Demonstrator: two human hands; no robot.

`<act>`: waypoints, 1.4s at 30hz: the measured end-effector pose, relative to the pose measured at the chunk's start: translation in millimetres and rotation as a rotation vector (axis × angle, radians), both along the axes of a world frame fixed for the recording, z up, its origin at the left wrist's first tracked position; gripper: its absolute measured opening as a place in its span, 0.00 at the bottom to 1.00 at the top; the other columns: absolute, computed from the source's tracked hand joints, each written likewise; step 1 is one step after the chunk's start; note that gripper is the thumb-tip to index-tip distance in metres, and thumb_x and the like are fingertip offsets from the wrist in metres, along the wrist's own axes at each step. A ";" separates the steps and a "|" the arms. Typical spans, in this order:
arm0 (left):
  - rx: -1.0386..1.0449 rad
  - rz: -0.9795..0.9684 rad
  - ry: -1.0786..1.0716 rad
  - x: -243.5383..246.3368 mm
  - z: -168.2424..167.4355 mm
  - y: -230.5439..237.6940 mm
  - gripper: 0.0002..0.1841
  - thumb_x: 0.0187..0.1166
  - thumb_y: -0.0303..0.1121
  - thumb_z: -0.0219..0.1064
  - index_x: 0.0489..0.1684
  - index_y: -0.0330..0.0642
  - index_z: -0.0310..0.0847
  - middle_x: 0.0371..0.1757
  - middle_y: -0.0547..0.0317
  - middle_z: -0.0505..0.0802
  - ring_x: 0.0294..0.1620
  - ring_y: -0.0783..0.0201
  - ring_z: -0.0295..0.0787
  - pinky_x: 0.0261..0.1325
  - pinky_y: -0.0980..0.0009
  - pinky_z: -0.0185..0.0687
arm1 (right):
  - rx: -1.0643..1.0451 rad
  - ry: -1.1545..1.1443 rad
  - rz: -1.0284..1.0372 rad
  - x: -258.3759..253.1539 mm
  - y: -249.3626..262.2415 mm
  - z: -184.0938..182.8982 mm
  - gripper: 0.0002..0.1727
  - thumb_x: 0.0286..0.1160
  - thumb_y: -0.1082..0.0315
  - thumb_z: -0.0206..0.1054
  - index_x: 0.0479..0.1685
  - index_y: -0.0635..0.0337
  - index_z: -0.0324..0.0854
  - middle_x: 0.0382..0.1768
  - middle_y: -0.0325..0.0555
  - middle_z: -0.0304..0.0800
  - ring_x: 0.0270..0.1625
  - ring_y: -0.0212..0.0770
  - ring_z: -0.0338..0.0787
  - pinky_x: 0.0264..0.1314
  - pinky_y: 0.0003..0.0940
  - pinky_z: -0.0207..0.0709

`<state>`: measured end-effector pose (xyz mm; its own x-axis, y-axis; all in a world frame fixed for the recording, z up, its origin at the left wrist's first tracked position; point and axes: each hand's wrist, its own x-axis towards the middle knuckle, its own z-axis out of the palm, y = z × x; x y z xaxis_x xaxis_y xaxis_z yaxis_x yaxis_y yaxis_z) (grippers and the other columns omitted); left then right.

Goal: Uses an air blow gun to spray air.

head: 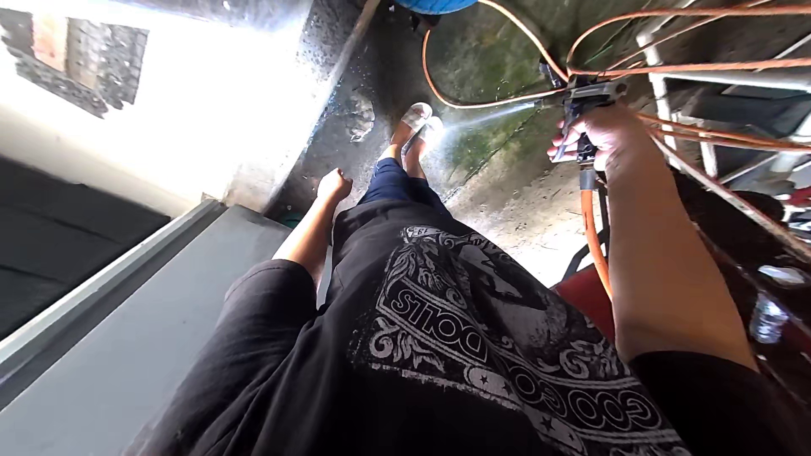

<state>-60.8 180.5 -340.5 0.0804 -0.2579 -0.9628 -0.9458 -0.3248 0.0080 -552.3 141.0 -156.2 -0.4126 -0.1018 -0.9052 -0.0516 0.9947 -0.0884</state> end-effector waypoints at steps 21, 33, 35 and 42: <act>0.006 -0.006 -0.022 6.8 -8.3 -1.4 0.27 0.86 0.46 0.61 0.78 0.38 0.75 0.71 0.30 0.85 0.75 0.32 0.80 0.73 0.29 0.71 | -0.070 -0.031 -0.006 24.2 -17.4 15.9 0.19 0.71 0.80 0.58 0.61 0.62 0.80 0.34 0.44 0.88 0.32 0.39 0.92 0.39 0.36 0.91; -0.020 0.043 -0.017 2.7 -2.8 -4.7 0.29 0.85 0.46 0.62 0.80 0.37 0.73 0.72 0.30 0.84 0.76 0.32 0.80 0.74 0.30 0.71 | -0.034 -0.012 0.024 12.6 -7.2 6.6 0.20 0.69 0.80 0.59 0.62 0.62 0.78 0.34 0.43 0.88 0.31 0.39 0.92 0.39 0.37 0.91; -0.011 0.048 -0.011 5.3 -2.4 -2.8 0.29 0.86 0.46 0.62 0.81 0.37 0.73 0.74 0.29 0.83 0.77 0.31 0.79 0.75 0.30 0.70 | -0.018 -0.019 0.023 9.6 -3.1 4.8 0.20 0.69 0.80 0.59 0.62 0.61 0.78 0.35 0.43 0.86 0.31 0.38 0.91 0.38 0.37 0.90; -0.018 0.058 -0.021 9.6 -4.6 2.8 0.28 0.85 0.45 0.62 0.80 0.37 0.74 0.73 0.30 0.84 0.77 0.32 0.78 0.76 0.30 0.69 | -0.002 -0.040 0.043 4.1 1.8 -5.8 0.18 0.67 0.80 0.61 0.57 0.61 0.79 0.34 0.43 0.88 0.31 0.39 0.91 0.38 0.37 0.91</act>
